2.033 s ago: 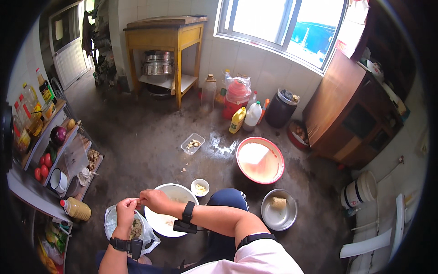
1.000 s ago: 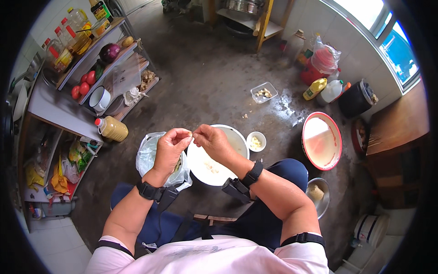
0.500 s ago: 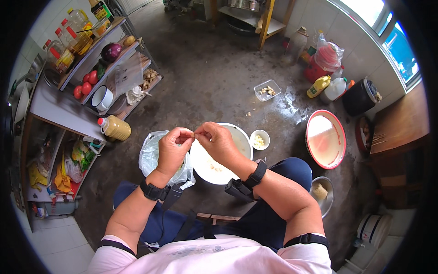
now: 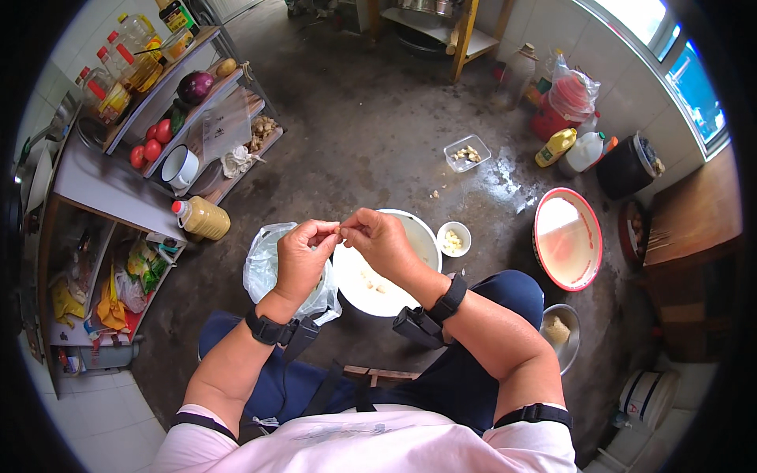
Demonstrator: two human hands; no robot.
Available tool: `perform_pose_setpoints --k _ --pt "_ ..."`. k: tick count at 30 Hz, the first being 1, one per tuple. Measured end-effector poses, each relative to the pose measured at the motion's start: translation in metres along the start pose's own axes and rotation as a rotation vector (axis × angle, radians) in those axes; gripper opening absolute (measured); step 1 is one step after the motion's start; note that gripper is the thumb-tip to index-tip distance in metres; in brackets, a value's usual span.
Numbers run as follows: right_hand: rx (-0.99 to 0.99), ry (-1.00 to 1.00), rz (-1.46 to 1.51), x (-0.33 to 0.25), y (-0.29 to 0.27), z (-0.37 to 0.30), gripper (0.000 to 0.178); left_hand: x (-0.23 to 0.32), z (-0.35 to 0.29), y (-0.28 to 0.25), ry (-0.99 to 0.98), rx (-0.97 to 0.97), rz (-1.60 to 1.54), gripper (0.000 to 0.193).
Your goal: Peeling garlic cloves into a bowl and then cutting a piece of meat with a cleaver on a wooden board.
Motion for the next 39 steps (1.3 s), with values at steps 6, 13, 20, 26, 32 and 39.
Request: perform_pose_setpoints --k 6,13,20,26,32,39 --pt "-0.057 0.027 -0.022 -0.002 -0.001 0.002 0.008 0.005 0.0 -0.001 0.04 -0.007 0.033 0.012" --pt "-0.136 0.099 -0.03 -0.001 0.002 0.002 0.008 0.009 -0.002 0.001 0.07 -0.002 0.046 0.011" --pt "-0.095 0.132 0.036 0.002 0.0 0.003 0.01 -0.006 -0.002 0.007 -0.097 -0.087 -0.206 0.013" --pt "-0.136 0.075 0.016 -0.008 0.003 0.003 0.011 -0.011 -0.001 0.004 -0.088 -0.027 -0.257 0.011" --pt "-0.127 0.012 -0.157 -0.017 0.002 0.002 0.007 0.001 -0.003 0.003 -0.018 -0.069 -0.074 0.011" --pt "-0.074 0.043 -0.108 -0.011 0.002 0.004 0.009 -0.005 -0.002 0.006 -0.103 -0.079 -0.213 0.013"
Point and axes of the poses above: each hand's wrist, its own z-axis towards the middle knuckle, its own y-axis out of the palm, x = y × z, the point moved 8 cm from there along z, towards the middle knuckle, and after that the axes turned 2 degrees about z, right-handed, at the moved point
